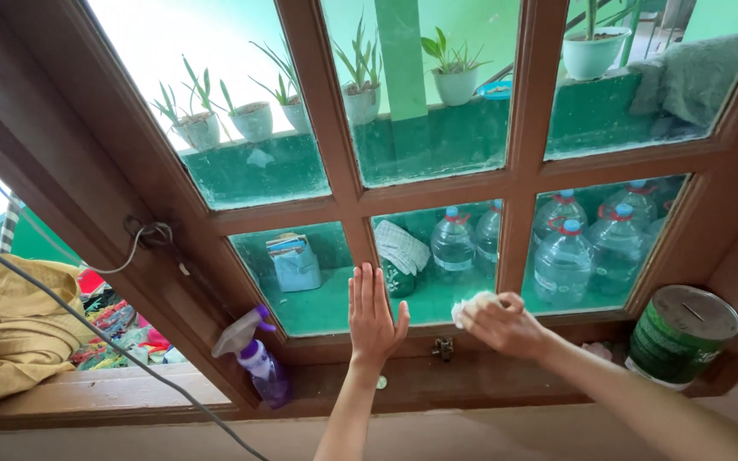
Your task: The person wipes the interior surface of a multi-pane wooden window using a white cloth. They spray a purple cleaning solution onto the glass and wipe each pane systematically, moving from lower to upper sections.
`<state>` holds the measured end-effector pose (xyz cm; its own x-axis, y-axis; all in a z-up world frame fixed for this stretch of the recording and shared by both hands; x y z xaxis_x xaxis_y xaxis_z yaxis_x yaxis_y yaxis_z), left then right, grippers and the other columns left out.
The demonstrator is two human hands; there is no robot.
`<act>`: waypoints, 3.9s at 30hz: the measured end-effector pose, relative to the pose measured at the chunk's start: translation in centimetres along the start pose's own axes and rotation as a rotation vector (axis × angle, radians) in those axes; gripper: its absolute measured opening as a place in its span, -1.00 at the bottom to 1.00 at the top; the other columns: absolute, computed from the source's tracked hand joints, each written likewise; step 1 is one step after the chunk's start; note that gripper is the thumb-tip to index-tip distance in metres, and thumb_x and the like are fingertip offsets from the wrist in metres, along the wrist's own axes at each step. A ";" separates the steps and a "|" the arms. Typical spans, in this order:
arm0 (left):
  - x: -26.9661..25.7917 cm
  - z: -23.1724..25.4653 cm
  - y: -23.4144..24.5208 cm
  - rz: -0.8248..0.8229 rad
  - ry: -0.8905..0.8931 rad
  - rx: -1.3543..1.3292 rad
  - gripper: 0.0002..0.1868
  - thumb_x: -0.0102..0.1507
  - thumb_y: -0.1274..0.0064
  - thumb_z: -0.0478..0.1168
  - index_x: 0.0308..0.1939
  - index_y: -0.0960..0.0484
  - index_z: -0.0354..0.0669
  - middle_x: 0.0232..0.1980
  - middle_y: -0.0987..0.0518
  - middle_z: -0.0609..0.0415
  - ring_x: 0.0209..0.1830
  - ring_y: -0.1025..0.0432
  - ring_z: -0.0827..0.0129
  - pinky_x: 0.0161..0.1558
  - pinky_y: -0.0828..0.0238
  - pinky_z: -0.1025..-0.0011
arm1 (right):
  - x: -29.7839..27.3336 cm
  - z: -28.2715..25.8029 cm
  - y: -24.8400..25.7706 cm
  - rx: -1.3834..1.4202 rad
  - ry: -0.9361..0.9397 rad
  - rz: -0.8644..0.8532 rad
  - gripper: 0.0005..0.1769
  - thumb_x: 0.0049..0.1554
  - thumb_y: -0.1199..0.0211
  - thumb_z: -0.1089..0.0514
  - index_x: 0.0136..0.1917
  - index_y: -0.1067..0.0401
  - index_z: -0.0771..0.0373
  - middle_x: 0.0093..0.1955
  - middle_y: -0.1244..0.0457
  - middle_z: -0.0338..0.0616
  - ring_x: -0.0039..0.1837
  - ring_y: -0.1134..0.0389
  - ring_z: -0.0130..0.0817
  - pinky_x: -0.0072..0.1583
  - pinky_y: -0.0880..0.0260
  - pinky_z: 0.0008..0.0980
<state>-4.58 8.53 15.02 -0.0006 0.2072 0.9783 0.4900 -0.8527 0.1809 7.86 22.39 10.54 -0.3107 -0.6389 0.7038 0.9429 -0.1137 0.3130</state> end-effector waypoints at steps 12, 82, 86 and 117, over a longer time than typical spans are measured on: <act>3.1 2.7 2.4 0.163 0.012 -0.104 -0.58 0.26 -0.02 -0.09 0.14 -0.63 -0.18 0.37 -0.39 -0.30 0.37 -0.32 -0.27 0.35 -0.25 -0.22 | 8.7 13.0 6.8 -0.145 -0.268 0.360 -0.83 0.12 -0.37 0.28 0.03 -0.59 0.21 -0.06 -0.37 -0.11 -0.06 -0.40 -0.09 0.11 -0.45 -0.22; 13.7 3.3 5.5 0.093 -0.152 -0.073 -0.83 0.31 -0.23 -0.44 -0.03 -0.67 -0.24 -0.01 -0.65 -0.15 -0.06 -0.58 0.06 -0.02 -0.62 0.19 | -7.2 7.7 10.2 0.210 -0.658 -0.001 -0.93 0.15 -0.24 0.24 -0.05 -0.45 0.21 0.08 -0.30 -0.02 0.10 -0.36 -0.08 0.19 -0.42 -0.13; 14.1 3.2 5.0 0.110 -0.087 -0.059 -0.75 0.21 -0.32 -0.52 -0.11 -0.70 -0.18 0.03 -0.60 -0.10 -0.06 -0.54 0.10 -0.05 -0.61 0.28 | -7.1 7.7 10.7 0.226 -0.658 0.005 -0.97 0.16 -0.21 0.26 -0.08 -0.43 0.22 0.04 -0.29 -0.03 0.05 -0.36 -0.10 0.14 -0.41 -0.16; 17.1 11.8 0.8 -0.008 -0.302 -0.297 -0.80 0.36 -0.11 -0.43 0.07 -0.62 -0.30 0.04 -0.64 -0.12 -0.07 -0.54 0.06 -0.03 -0.57 0.22 | -11.1 6.8 10.8 0.295 -0.775 -0.047 -0.87 0.13 -0.25 0.25 -0.01 -0.47 0.23 0.09 -0.27 -0.03 0.14 -0.37 -0.10 0.21 -0.44 -0.15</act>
<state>6.10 17.10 30.69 0.2734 0.3079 0.9113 0.2188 -0.9425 0.2528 20.68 33.41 10.39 -0.4452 0.0788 0.8920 0.8902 0.1461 0.4315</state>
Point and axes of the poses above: each hand's wrist, its own x-axis towards the middle knuckle, its own y-axis out of the back of the hand, z = x × y, the point moved 10 cm from there along x, towards the middle knuckle
